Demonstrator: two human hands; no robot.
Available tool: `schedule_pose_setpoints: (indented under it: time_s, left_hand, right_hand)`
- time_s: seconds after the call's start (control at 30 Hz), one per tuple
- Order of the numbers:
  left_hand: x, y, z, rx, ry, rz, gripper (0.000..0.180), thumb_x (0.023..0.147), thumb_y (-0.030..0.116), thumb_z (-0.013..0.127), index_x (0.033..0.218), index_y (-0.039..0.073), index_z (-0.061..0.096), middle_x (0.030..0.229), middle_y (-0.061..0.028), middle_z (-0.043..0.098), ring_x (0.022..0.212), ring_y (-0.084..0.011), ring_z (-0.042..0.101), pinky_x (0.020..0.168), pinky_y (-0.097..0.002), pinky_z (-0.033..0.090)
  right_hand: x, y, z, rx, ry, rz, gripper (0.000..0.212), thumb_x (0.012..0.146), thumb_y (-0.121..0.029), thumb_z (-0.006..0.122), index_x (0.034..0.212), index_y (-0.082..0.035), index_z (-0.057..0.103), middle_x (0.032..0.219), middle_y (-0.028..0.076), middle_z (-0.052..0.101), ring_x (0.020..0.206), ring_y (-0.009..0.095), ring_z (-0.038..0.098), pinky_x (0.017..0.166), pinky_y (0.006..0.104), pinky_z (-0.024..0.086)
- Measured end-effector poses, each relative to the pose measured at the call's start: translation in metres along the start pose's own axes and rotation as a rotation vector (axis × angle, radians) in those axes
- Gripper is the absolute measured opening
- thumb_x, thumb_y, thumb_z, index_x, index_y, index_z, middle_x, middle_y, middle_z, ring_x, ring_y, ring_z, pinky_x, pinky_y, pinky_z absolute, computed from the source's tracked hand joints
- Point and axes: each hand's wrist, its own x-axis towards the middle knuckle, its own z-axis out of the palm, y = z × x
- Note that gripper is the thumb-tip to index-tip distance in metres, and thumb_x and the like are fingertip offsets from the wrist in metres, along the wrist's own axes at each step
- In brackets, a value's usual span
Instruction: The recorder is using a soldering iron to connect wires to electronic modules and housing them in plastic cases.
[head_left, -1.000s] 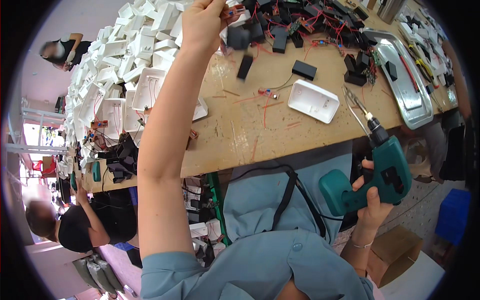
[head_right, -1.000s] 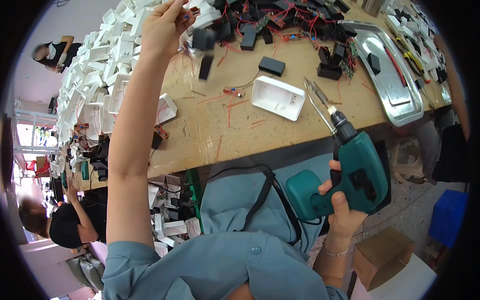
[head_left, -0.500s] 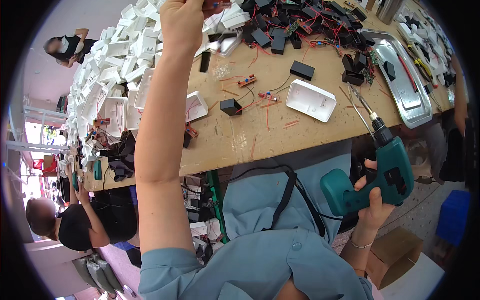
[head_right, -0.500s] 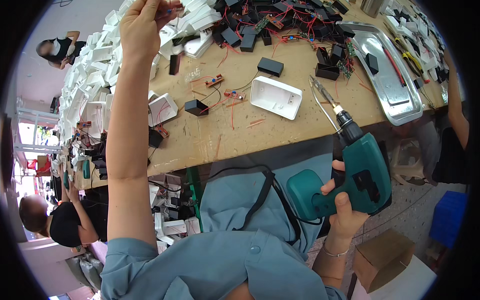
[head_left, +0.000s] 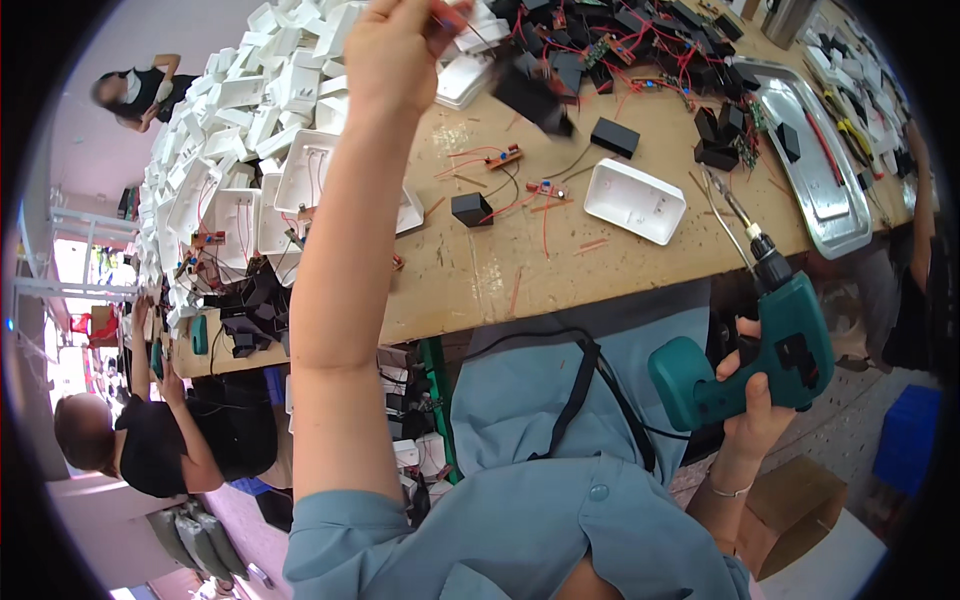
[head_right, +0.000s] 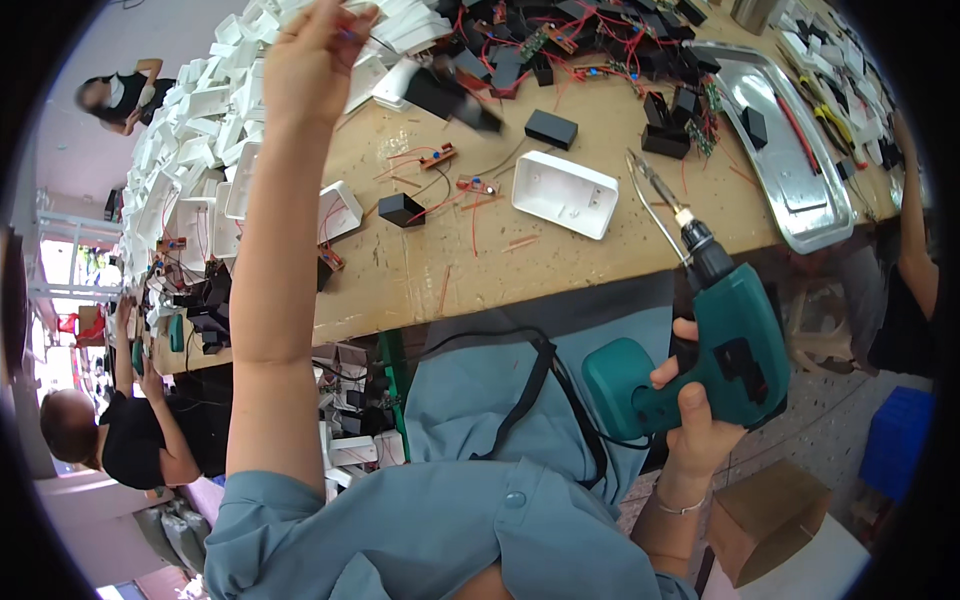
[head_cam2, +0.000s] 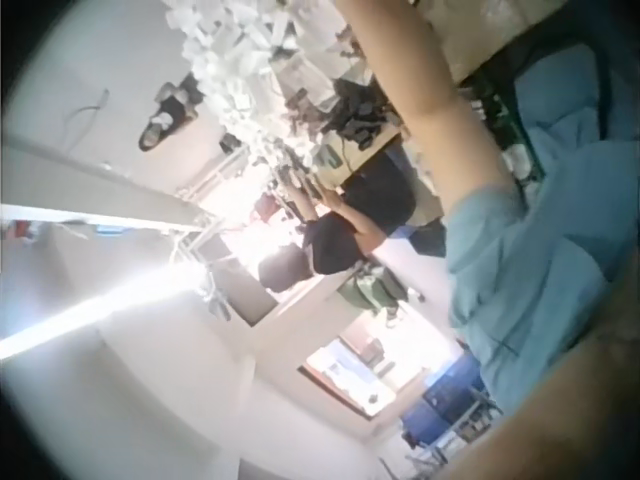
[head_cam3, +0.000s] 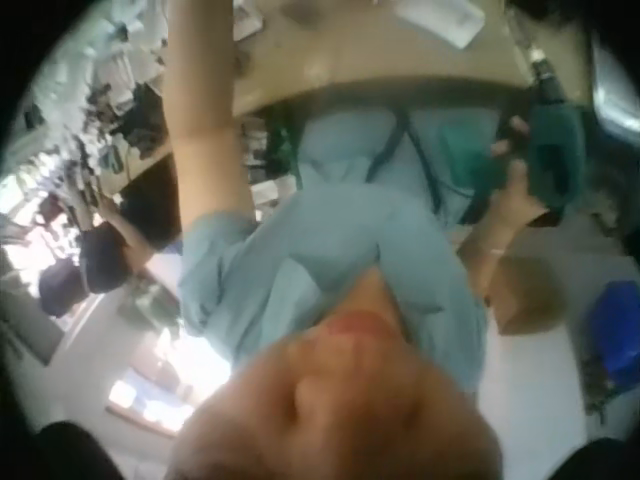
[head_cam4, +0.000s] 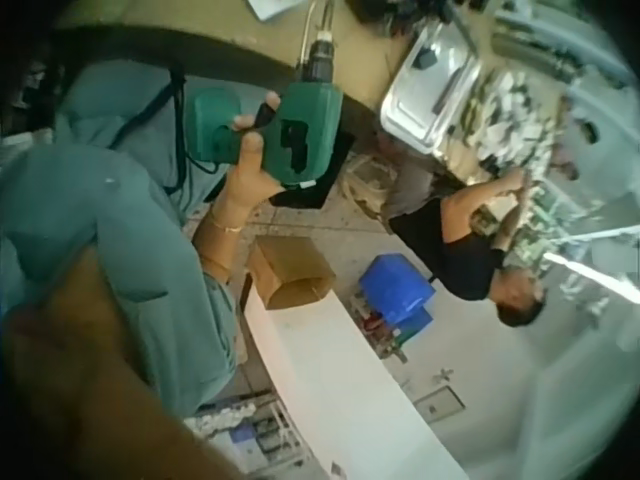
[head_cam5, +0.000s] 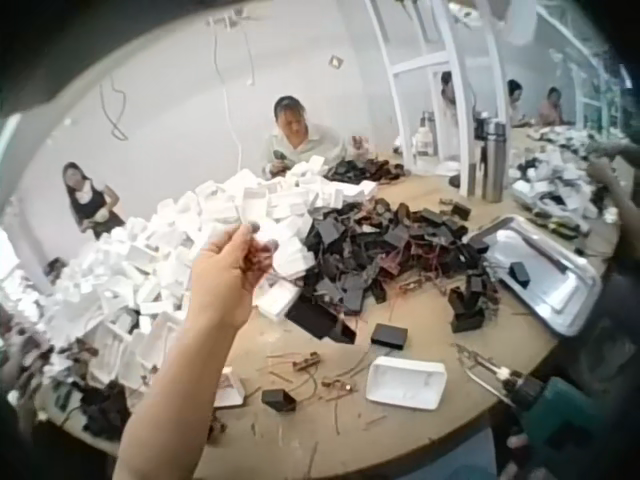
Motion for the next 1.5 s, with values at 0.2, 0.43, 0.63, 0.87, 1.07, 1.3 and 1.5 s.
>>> schedule_pose_setpoints:
  time_s: [0.2,0.43,0.63,0.87,1.07,1.3,1.5]
  left_hand:
    - [0.013,-0.002,0.036,0.651,0.457,0.172,0.015,0.087,0.016,0.056,0.088,0.002,0.059,0.066,-0.0013,0.055,0.061,-0.0122,0.058,0.055,-0.0206,0.047]
    - [0.026,0.009,0.003,0.465,0.258,0.021,0.019,0.088,0.017,0.054,0.093,-0.001,0.057,0.069,-0.0093,0.059,0.051,-0.0117,0.053,0.045,-0.0241,0.045]
    - [0.035,0.013,0.033,0.674,0.433,0.314,0.020,0.087,0.017,0.056,0.093,-0.002,0.057,0.069,-0.0098,0.059,0.052,-0.0126,0.054,0.046,-0.0249,0.046]
    - [0.037,-0.009,0.008,0.819,0.510,0.061,0.018,0.087,0.017,0.055,0.089,-0.001,0.058,0.070,-0.0060,0.057,0.061,-0.0137,0.058,0.048,-0.0266,0.049]
    - [0.051,-0.006,0.011,0.733,0.480,0.008,0.019,0.086,0.018,0.056,0.093,0.000,0.056,0.075,-0.0062,0.055,0.067,-0.0153,0.058,0.054,-0.0279,0.050]
    - [0.030,-0.033,0.004,0.926,0.257,-0.203,0.036,0.085,0.022,0.058,0.113,-0.001,0.054,0.098,-0.0087,0.060,0.078,-0.0105,0.053,0.076,-0.0260,0.039]
    - [0.011,-0.023,-0.023,1.449,0.367,0.020,0.031,0.086,0.022,0.056,0.106,-0.002,0.058,0.085,-0.0079,0.062,0.072,-0.0131,0.057,0.066,-0.0269,0.045]
  right_hand:
    - [-0.001,0.002,0.001,0.021,0.047,0.012,0.060,0.082,-0.025,0.063,0.124,0.007,0.036,0.109,0.022,0.053,0.070,0.015,0.058,0.057,0.0239,0.049]
    - [-0.001,0.003,0.002,0.020,0.065,0.010,0.059,0.082,-0.025,0.063,0.124,0.006,0.036,0.107,0.023,0.054,0.070,0.015,0.058,0.057,0.0240,0.049]
    - [0.001,0.004,-0.001,0.022,0.072,-0.001,0.059,0.082,-0.026,0.063,0.124,0.007,0.037,0.107,0.022,0.055,0.070,0.016,0.059,0.057,0.0242,0.049]
    - [-0.001,0.002,0.002,0.015,0.069,-0.005,0.059,0.082,-0.026,0.063,0.124,0.005,0.036,0.107,0.022,0.055,0.070,0.016,0.059,0.057,0.0244,0.049]
    - [-0.004,0.004,-0.003,0.026,0.066,-0.003,0.059,0.082,-0.025,0.063,0.125,0.005,0.036,0.109,0.022,0.054,0.070,0.016,0.059,0.057,0.0244,0.049]
    - [-0.006,0.003,-0.004,0.009,0.039,-0.012,0.058,0.083,-0.025,0.062,0.126,0.004,0.035,0.110,0.022,0.054,0.071,0.016,0.059,0.057,0.0245,0.050]
    - [-0.006,0.003,-0.007,0.020,0.049,-0.011,0.058,0.083,-0.024,0.061,0.127,0.004,0.034,0.110,0.021,0.053,0.071,0.015,0.059,0.058,0.0242,0.049]
